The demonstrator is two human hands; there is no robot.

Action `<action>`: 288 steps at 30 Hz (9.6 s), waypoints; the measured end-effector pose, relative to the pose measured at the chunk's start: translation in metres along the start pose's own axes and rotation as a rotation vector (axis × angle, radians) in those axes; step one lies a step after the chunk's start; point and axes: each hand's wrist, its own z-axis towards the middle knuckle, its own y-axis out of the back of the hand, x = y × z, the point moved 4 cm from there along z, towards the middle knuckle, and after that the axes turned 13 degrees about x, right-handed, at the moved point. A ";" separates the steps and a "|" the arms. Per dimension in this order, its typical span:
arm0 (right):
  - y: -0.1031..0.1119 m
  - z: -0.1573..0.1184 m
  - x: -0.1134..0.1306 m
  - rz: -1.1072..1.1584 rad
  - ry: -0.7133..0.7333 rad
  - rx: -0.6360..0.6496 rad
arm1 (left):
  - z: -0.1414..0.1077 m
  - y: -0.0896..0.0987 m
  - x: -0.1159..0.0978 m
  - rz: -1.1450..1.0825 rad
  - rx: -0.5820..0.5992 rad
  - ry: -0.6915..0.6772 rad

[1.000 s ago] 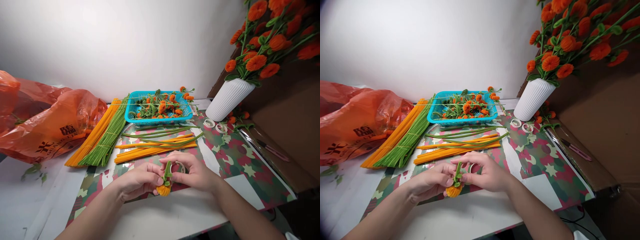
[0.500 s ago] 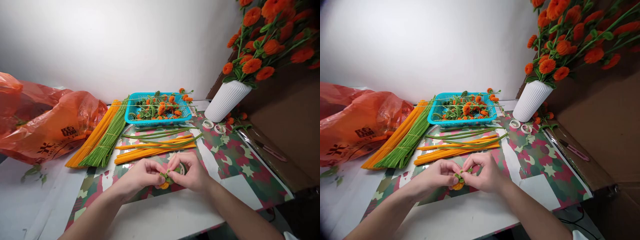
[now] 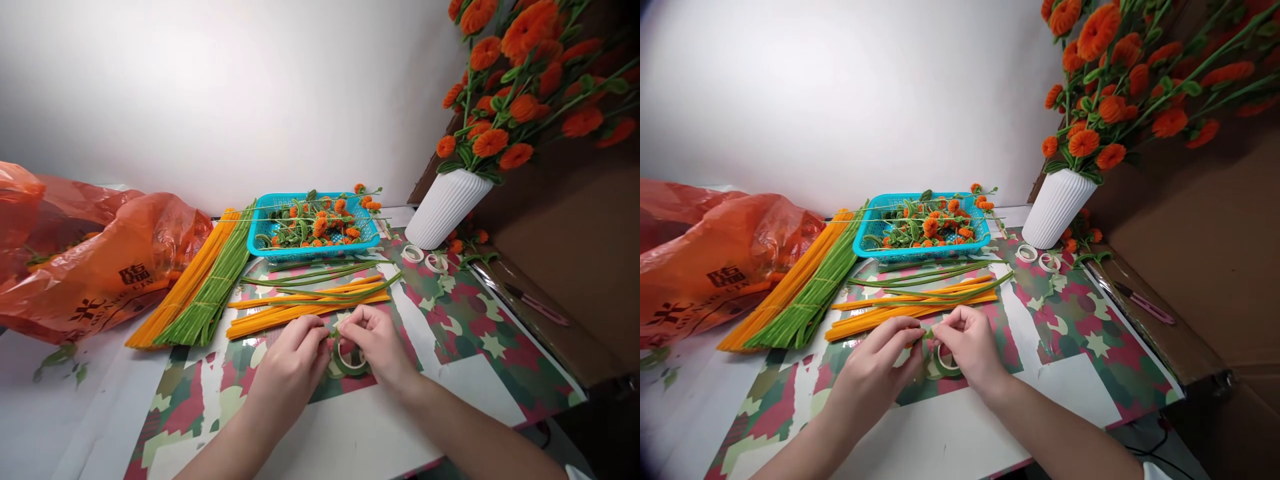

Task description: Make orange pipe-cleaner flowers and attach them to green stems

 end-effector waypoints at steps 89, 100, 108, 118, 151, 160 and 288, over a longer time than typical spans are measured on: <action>0.012 -0.005 0.031 -0.273 0.147 0.268 | 0.009 0.016 0.024 -0.535 0.062 0.190; -0.006 -0.011 0.031 -0.769 0.369 0.364 | 0.004 0.013 0.012 -0.387 0.027 -0.102; -0.007 -0.012 0.028 -0.935 0.609 0.308 | 0.006 0.012 0.020 -0.584 0.109 0.100; -0.011 -0.013 0.028 -1.258 0.843 0.209 | 0.008 0.014 0.019 -0.386 0.111 0.055; -0.011 -0.012 0.024 -1.173 0.543 0.125 | 0.002 -0.006 0.027 -0.804 0.047 0.413; -0.013 -0.013 0.020 -1.150 0.541 0.098 | 0.004 -0.001 0.022 -0.585 0.035 0.195; -0.001 -0.006 0.023 -1.194 0.523 0.287 | 0.002 -0.014 0.027 -0.804 0.313 0.569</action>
